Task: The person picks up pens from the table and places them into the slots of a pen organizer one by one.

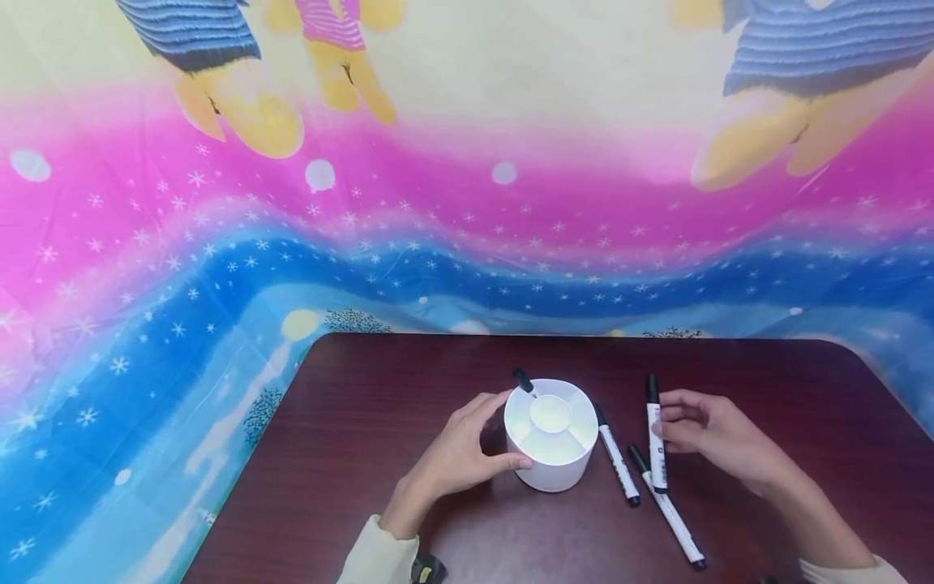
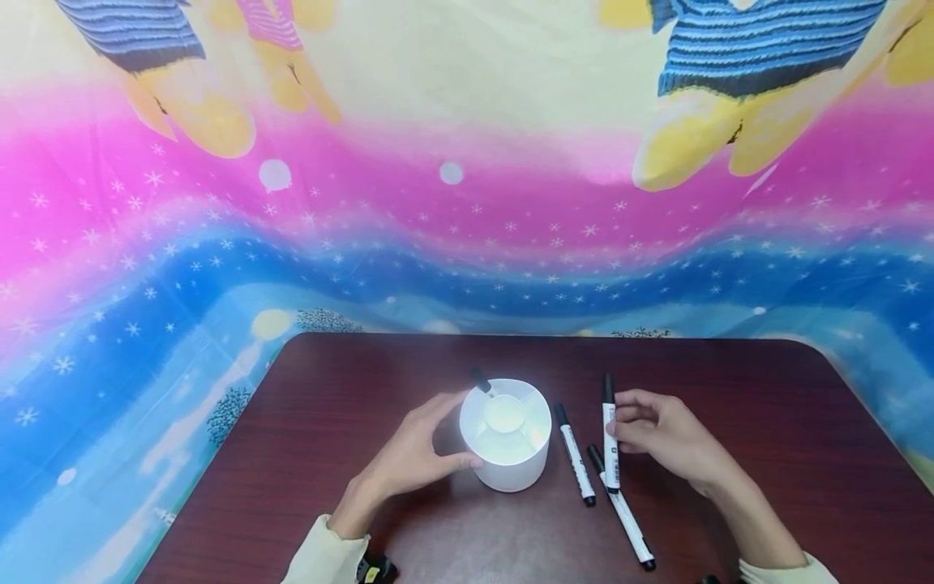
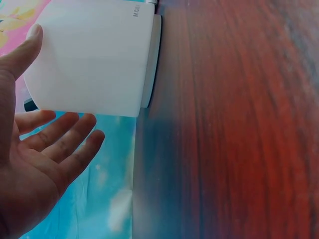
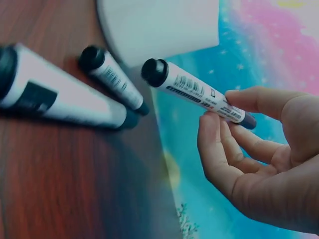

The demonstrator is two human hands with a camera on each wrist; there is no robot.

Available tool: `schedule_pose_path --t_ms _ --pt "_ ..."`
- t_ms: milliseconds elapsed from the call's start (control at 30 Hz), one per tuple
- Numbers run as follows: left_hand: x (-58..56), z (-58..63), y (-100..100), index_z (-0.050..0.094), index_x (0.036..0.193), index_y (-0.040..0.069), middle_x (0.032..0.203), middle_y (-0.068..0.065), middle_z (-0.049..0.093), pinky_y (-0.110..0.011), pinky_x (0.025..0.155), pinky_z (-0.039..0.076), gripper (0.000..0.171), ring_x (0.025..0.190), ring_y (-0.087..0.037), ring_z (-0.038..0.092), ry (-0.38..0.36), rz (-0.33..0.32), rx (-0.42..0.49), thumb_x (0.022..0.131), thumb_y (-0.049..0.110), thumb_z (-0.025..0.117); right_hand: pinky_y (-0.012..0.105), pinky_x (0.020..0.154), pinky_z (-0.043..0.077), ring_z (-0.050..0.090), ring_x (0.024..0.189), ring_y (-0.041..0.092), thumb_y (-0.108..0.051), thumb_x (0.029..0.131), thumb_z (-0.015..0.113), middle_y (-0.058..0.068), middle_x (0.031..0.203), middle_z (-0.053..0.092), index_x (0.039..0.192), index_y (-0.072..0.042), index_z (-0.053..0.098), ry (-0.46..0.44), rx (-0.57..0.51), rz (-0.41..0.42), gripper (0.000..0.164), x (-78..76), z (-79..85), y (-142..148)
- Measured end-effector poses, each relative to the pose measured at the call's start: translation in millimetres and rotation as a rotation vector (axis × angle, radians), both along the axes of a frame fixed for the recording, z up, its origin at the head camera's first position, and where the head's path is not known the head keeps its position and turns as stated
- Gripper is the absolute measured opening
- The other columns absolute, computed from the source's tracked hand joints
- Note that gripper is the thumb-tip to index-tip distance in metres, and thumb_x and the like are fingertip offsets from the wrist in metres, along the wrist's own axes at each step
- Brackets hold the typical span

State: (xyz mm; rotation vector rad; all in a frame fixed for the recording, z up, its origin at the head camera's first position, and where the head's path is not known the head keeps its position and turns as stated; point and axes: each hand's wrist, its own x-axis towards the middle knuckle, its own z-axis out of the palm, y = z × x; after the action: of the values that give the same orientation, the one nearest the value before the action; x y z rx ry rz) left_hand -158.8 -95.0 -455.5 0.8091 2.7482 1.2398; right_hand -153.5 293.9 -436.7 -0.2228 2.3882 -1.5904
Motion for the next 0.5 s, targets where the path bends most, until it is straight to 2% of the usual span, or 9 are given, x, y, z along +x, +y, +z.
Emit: schedule_pose_path --t_ms 167,233,333,500 --pt "-0.3 -0.1 0 0.047 0.163 0.028 0.139 0.007 0.064 -0.036 0.106 0.058 0.096 0.122 -0.012 0.063 0.003 0.007 0.001 0.081 0.051 0.093 0.030 0.085 0.066 0.075 0.099 0.006 -0.010 0.104 0.070 0.020 0.119 0.073 0.144 0.017 0.049 0.069 -0.053 -0.013 0.053 2.3 9.8 -12" --pt "-0.3 -0.2 0 0.047 0.163 0.027 0.140 0.007 0.063 -0.035 0.105 0.058 0.097 0.122 -0.012 0.063 0.006 0.008 0.001 0.081 0.050 0.093 0.029 0.085 0.066 0.076 0.099 0.006 -0.011 0.104 0.070 0.015 0.118 0.073 0.144 0.015 0.049 0.083 -0.055 -0.021 0.052 2.9 14.0 -16" --pt "-0.3 -0.5 0 0.047 0.162 0.027 0.142 0.007 0.063 -0.035 0.105 0.058 0.096 0.123 -0.012 0.063 0.009 0.005 0.003 0.081 0.051 0.093 0.028 0.085 0.066 0.076 0.099 0.007 -0.012 0.104 0.071 0.015 0.119 0.073 0.145 0.013 0.049 0.099 -0.066 -0.035 0.052 2.8 19.7 -21" --pt "-0.1 -0.6 0 0.050 0.160 0.027 0.140 0.008 0.064 -0.036 0.104 0.058 0.092 0.121 -0.012 0.063 0.012 0.012 -0.003 0.082 0.053 0.092 0.029 0.086 0.066 0.077 0.099 0.007 -0.010 0.105 0.070 0.004 0.116 0.073 0.145 0.013 0.048 0.119 -0.125 -0.052 0.051 1.2 28.1 -28"
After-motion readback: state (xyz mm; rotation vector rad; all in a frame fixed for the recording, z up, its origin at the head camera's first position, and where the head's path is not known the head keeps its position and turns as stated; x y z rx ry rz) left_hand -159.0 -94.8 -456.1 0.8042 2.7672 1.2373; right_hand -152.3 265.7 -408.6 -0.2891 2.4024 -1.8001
